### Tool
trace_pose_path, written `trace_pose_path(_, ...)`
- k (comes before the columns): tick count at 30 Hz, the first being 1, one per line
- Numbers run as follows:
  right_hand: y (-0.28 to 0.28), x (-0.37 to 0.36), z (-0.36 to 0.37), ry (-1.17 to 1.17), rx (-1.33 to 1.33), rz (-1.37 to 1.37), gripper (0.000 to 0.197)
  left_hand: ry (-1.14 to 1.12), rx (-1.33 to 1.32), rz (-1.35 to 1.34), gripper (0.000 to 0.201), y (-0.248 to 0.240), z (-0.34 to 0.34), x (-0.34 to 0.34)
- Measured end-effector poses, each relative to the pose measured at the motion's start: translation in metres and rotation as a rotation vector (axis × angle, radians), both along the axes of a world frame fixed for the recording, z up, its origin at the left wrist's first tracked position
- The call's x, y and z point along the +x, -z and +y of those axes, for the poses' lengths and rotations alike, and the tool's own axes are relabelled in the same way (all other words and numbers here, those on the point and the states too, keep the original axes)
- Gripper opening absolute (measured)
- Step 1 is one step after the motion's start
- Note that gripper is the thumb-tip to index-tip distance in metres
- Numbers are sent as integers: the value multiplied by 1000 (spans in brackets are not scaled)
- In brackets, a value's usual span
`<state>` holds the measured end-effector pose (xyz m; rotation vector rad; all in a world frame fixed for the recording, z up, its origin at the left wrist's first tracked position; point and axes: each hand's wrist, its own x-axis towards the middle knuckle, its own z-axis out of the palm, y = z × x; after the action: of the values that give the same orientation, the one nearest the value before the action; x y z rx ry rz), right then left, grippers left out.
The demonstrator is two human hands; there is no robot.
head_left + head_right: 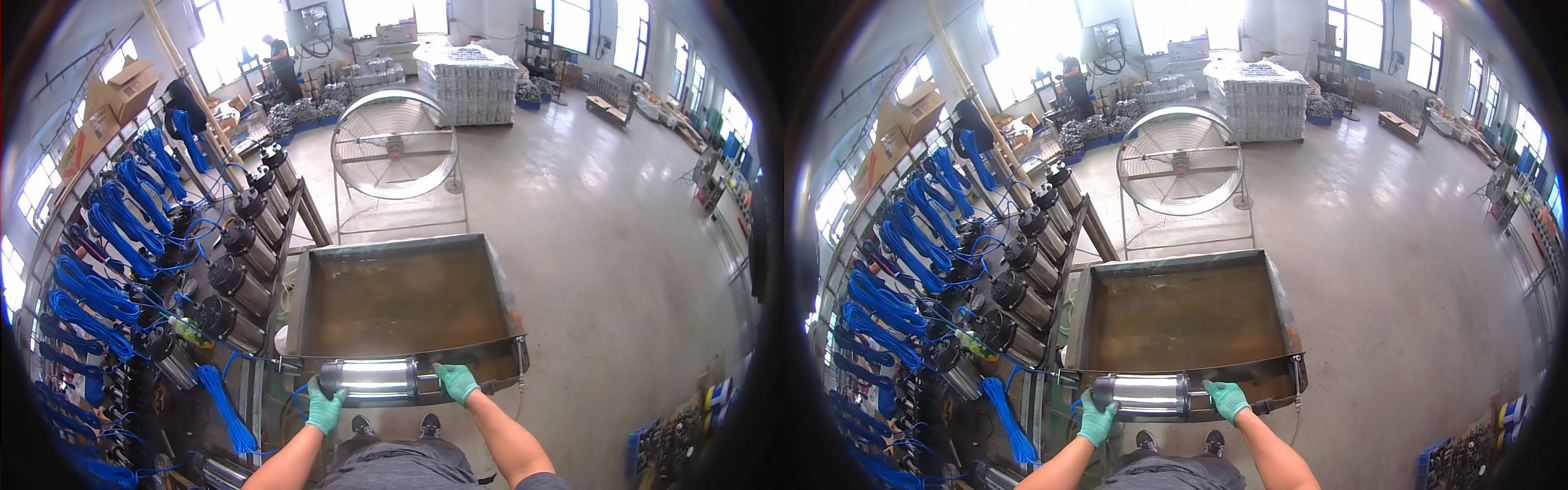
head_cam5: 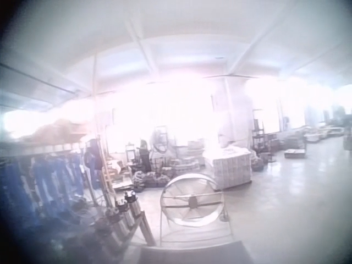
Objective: The person lowers a cylindrical metal motor into a tank of water, rotates it to check for bubbles or leaks, and then lifts it out to place it onto a workbench next to a coil of blue cable.
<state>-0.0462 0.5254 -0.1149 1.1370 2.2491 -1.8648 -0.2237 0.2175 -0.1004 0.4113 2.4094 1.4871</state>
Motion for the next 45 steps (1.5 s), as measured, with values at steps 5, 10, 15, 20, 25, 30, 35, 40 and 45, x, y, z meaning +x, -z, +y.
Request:
trace_pose_path(5,-24,1,-6,28,-183,6,45,1,27,-140,83,-24,0,4)
trace_pose_path(10,-22,1,-11,155,-412,5,43,27,41,-59,85,4,-12,-3)
trace_pose_path(15,-7,-5,2,264,-433,-4,43,59,-51,3,83,-10,7,-3)
trace_pose_path(20,-21,-10,-3,210,-403,-41,44,9,-50,-22,85,6,-9,-8)
trace_pose_path(25,-18,55,13,604,709,-25,42,-3,16,-38,80,23,-21,-25)
trace_pose_path(30,63,158,55,855,575,-263,58,12,99,-140,73,-3,-5,-16)
trace_pose_path(35,2,102,107,679,107,-323,69,37,-53,-47,70,7,-20,-30)
trace_pose_path(40,29,79,149,628,443,-339,71,53,-85,-28,71,4,-15,-30)
trace_pose_path(45,-42,47,75,407,300,73,30,79,-160,107,61,15,-27,-37)
